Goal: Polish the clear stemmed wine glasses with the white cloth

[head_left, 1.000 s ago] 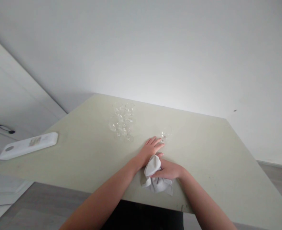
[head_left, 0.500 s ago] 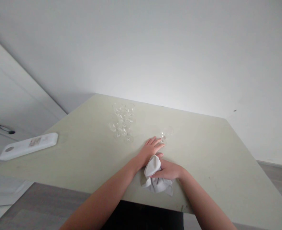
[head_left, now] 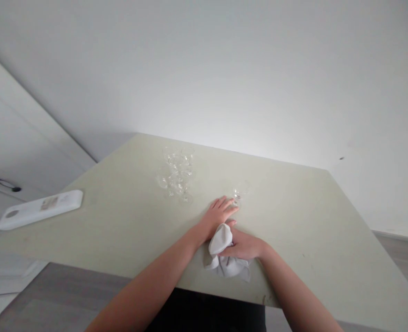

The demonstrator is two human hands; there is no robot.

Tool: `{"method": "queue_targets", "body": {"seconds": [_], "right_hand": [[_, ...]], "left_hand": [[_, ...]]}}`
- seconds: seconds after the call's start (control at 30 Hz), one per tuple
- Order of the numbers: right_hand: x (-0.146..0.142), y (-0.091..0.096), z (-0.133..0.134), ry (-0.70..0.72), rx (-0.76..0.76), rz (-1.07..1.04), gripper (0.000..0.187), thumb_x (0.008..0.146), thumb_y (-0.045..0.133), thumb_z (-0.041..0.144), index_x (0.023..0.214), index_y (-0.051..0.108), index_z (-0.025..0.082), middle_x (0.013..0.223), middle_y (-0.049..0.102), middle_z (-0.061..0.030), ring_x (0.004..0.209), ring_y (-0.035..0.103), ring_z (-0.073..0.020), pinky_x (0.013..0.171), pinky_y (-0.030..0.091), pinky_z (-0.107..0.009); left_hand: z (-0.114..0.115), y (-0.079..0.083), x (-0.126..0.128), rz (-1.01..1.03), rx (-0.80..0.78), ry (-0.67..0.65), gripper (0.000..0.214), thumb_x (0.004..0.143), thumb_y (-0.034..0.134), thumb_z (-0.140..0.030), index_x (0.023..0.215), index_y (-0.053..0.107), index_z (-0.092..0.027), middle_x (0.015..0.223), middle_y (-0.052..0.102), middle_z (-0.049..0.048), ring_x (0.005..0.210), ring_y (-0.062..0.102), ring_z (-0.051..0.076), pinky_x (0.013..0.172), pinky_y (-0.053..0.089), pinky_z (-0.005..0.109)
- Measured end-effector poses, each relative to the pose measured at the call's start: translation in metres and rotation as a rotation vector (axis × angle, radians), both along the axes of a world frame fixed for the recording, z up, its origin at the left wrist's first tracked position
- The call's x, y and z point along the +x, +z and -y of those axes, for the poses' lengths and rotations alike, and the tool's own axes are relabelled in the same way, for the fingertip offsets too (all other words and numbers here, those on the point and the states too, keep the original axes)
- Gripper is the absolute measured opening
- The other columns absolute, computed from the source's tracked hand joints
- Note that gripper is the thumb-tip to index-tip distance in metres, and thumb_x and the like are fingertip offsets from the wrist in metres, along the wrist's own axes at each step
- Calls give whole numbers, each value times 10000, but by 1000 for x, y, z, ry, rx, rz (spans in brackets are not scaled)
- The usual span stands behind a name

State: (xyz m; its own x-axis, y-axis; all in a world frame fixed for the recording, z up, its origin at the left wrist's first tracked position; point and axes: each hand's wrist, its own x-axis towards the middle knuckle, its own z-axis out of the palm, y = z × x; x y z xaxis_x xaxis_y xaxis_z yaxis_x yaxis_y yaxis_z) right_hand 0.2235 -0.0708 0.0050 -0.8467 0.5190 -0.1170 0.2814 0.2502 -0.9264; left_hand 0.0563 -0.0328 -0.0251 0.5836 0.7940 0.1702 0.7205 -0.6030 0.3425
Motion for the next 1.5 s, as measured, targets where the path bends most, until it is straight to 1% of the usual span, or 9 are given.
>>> {"method": "queue_targets", "body": {"seconds": [0.23,0.4,0.6,0.7,0.93,1.1,1.27,1.5], "right_hand": [[0,1,1,8,-4,6,318,873,727,408,1075,696,164,1052,724,-57,988,651,-212,914,505,-341],[-1,4,2,4,2,11,285,875,732,368,1074,694,169,1046,723,-53,986,648,-208,911,504,-337],[-1,3,3,-9,-5,24,268,869,737,354,1056,694,168,1029,718,-50,968,649,-211,883,508,-328],[0,1,3,8,6,20,255,881,722,349,1059,692,169,1029,713,-50,967,648,-210,880,503,-324],[1,1,4,1,-6,24,281,878,725,370,1070,683,171,1032,715,-45,963,648,-206,869,505,-317],[1,3,6,-3,7,47,262,884,710,362,1060,684,170,1020,715,-44,933,643,-202,838,503,-310],[1,4,8,-18,9,80,253,880,711,358,1053,678,176,1006,710,-38,919,640,-199,818,503,-304],[1,6,7,-7,9,58,248,882,712,368,1036,681,176,994,708,-34,905,634,-196,810,500,-305]], "left_hand": [[1,0,0,2,18,-7,504,975,553,-441,1446,528,-262,1578,424,101,1511,276,324,1224,256,536],[-1,-1,0,-31,1,-7,520,966,569,-437,1453,523,-259,1576,426,101,1511,272,340,1219,263,532],[-2,-7,1,-29,15,-9,528,971,552,-449,1464,505,-264,1581,414,100,1509,272,345,1214,266,539],[-2,-9,1,-26,26,-8,535,966,562,-448,1468,499,-271,1587,407,98,1512,268,342,1219,262,539],[-1,-5,2,-58,-4,-6,543,974,552,-441,1479,489,-251,1600,391,112,1519,255,354,1218,259,552],[-1,-11,3,-58,19,-2,556,982,533,-449,1501,457,-263,1616,364,110,1525,236,356,1216,250,551],[-1,-16,4,-60,41,-1,548,987,518,-458,1498,460,-267,1619,357,110,1529,225,350,1217,237,548],[0,-13,4,-66,30,7,553,977,544,-443,1495,466,-267,1619,362,109,1527,236,352,1219,242,546]]}}
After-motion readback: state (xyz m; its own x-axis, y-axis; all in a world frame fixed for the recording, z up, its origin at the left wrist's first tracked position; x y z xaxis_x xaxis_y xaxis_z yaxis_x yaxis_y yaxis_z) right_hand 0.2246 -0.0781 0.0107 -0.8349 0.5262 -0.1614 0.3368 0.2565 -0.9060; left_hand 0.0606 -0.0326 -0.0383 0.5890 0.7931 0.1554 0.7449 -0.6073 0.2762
